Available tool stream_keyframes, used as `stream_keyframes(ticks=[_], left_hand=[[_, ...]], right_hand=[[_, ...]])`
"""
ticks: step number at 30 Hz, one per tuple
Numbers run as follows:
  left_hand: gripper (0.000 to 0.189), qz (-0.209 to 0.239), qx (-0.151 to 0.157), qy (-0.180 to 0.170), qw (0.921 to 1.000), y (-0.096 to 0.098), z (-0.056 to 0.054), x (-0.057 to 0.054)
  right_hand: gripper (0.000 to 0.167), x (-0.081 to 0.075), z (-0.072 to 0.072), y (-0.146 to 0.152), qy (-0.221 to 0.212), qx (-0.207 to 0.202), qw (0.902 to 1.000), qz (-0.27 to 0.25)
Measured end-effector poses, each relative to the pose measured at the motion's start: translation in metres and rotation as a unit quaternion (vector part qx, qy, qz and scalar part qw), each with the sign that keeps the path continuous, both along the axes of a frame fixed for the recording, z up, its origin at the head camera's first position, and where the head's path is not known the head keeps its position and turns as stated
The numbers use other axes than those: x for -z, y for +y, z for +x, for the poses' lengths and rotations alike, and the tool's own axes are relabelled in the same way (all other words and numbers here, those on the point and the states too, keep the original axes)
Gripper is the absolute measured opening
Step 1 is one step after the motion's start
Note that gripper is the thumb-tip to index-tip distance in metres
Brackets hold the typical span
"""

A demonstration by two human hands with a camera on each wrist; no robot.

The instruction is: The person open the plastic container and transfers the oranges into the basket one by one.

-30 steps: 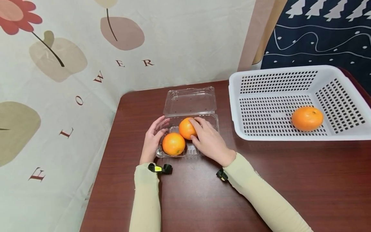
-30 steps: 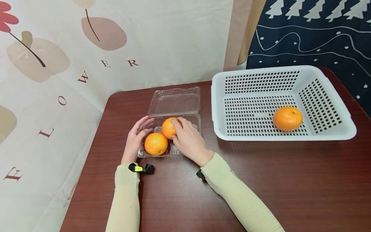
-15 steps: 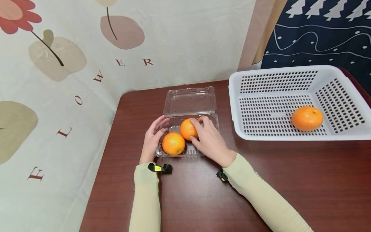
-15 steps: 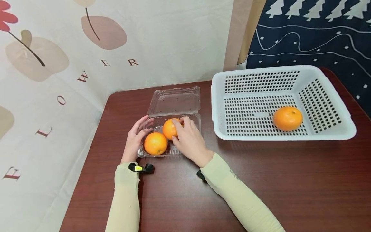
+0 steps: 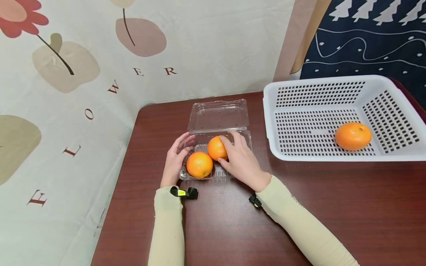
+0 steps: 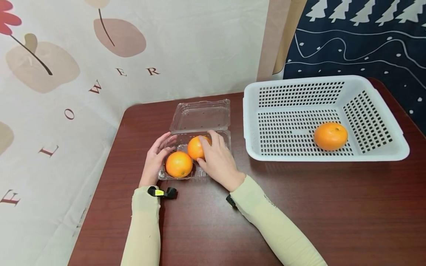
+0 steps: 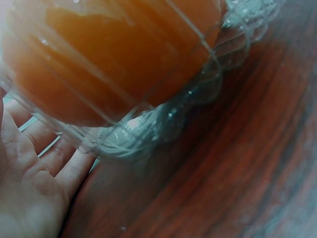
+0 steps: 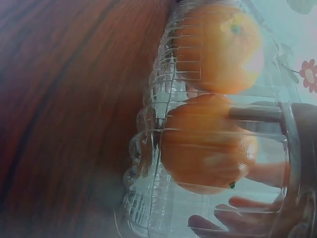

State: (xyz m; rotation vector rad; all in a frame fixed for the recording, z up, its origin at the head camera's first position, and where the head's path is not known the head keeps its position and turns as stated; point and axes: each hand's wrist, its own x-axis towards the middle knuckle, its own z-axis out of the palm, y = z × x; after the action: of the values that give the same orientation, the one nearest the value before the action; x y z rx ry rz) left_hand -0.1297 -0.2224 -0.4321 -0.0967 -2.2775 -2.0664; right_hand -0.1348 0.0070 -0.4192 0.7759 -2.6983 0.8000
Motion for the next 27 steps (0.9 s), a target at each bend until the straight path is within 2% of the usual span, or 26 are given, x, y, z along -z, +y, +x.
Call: stream_keyframes(ticks=[7, 14, 22, 27], left_hand=[[0.046, 0.007, 0.002, 0.001, 1.0000, -0.003, -0.003, 0.006], [0.046, 0.014, -0.001, 0.002, 0.9999, -0.005, -0.006, 0.015], [0.046, 0.005, 0.003, 0.003, 1.0000, 0.000, 0.000, 0.002], [0.046, 0.003, 0.001, 0.001, 1.0000, 0.000, 0.000, 0.001]], right_hand=[[0.066, -0.002, 0.001, 0.000, -0.031, -0.008, 0.9992, 0.023], [0.070, -0.001, 0.001, 0.001, -0.038, -0.008, 0.9991, 0.017], [0.068, -0.001, 0.001, 0.002, -0.039, -0.023, 0.9989, 0.015], [0.067, -0.001, 0.001, 0.002, -0.026, -0.028, 0.9990, 0.022]])
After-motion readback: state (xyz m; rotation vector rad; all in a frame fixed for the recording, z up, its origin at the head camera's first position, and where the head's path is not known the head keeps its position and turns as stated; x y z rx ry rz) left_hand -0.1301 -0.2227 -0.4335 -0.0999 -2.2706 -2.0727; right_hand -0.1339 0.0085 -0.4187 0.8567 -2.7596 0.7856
